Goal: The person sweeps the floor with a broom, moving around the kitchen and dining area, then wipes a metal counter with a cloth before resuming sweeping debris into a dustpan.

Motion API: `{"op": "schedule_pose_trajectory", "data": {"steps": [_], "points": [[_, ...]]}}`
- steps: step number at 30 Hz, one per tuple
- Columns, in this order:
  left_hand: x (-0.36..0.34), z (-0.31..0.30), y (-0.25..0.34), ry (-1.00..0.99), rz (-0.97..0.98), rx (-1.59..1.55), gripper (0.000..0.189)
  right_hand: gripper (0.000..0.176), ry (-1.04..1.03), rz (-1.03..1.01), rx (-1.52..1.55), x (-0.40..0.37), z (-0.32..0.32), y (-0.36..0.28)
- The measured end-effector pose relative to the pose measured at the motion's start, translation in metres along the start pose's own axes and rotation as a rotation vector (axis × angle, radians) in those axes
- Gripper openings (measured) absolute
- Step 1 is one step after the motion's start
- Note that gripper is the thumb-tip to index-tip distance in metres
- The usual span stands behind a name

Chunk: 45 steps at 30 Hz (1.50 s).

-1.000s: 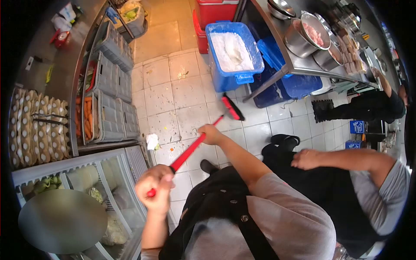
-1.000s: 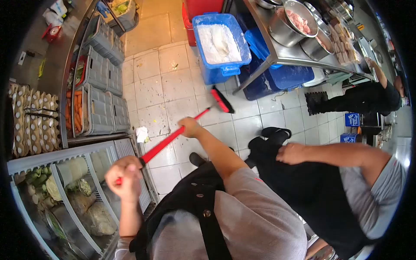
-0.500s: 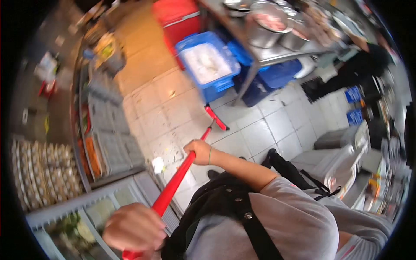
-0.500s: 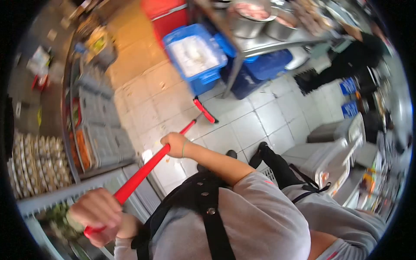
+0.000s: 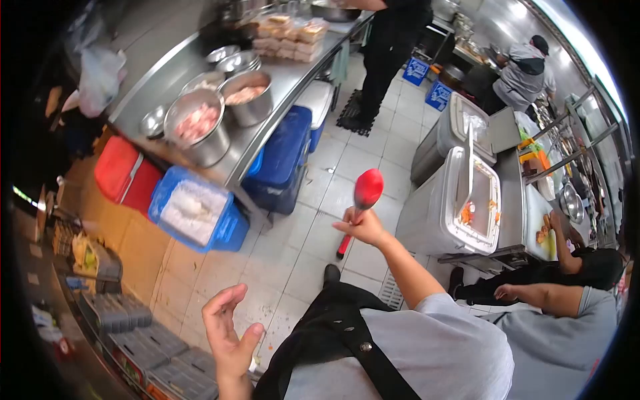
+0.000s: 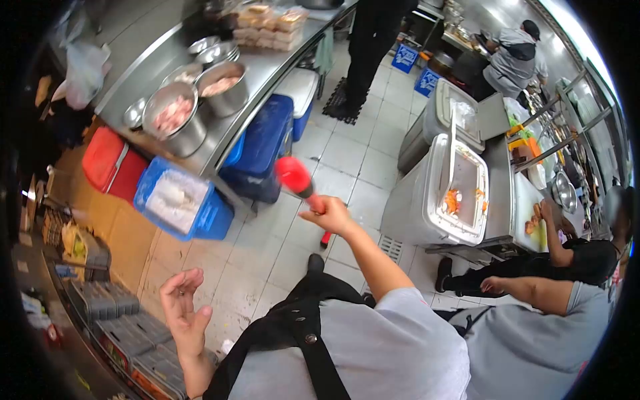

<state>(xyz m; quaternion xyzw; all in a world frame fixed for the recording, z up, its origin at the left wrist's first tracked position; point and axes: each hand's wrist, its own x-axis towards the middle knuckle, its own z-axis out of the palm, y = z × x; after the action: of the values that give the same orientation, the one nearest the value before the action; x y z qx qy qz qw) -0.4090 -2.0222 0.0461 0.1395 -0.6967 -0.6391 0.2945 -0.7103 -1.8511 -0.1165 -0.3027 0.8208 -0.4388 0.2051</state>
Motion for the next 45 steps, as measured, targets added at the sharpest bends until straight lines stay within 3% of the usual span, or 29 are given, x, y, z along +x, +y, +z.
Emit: {"op": "schedule_pose_trajectory", "data": {"steps": [4,5,7,10,14,19,23,26,29,30,33,39,45], "points": [[0.061,0.035,-0.028,-0.017,-0.096,-0.05,0.052,0.031,0.364,-0.01,-0.16,0.031,-0.098,-0.002],[0.076,0.047,-0.036,-0.046,-0.094,-0.063,0.049,0.026,0.503,-0.125,0.021,0.043,-0.116,0.009],[0.108,0.071,-0.049,-0.104,-0.106,-0.084,0.045,0.015,0.636,-0.12,0.529,0.053,-0.161,-0.017],[0.153,0.114,-0.057,-0.276,-0.149,-0.098,0.038,0.01,0.867,-0.186,0.517,0.053,-0.213,-0.039],[0.217,0.176,-0.083,-0.553,-0.2,-0.12,0.033,0.013,1.017,-0.354,0.476,0.064,-0.255,-0.054],[0.299,0.276,-0.135,-0.974,-0.098,-0.029,0.045,0.012,1.198,-0.467,0.564,0.079,-0.28,-0.065],[0.325,0.374,-0.167,-1.101,0.08,-0.111,0.059,0.018,1.284,-0.532,0.46,0.092,-0.291,-0.083],[0.327,0.44,-0.187,-1.15,0.226,-0.194,0.043,0.025,1.245,-0.639,0.344,0.103,-0.288,-0.088],[0.35,0.487,-0.223,-1.389,0.188,-0.02,0.029,0.024,1.033,-0.669,0.453,0.093,-0.306,-0.067],[0.357,0.502,-0.222,-1.295,0.263,-0.146,0.033,0.026,1.06,-0.624,0.511,0.092,-0.312,-0.066],[0.385,0.549,-0.23,-1.328,0.4,-0.194,0.037,0.02,0.968,-0.636,0.436,0.095,-0.343,-0.043],[0.458,0.643,-0.234,-1.46,0.455,0.019,0.048,0.018,1.005,-0.52,0.384,0.128,-0.4,-0.002],[0.539,0.741,-0.279,-1.418,0.692,0.053,0.026,0.016,1.112,-0.368,0.408,0.175,-0.444,0.062]]}}
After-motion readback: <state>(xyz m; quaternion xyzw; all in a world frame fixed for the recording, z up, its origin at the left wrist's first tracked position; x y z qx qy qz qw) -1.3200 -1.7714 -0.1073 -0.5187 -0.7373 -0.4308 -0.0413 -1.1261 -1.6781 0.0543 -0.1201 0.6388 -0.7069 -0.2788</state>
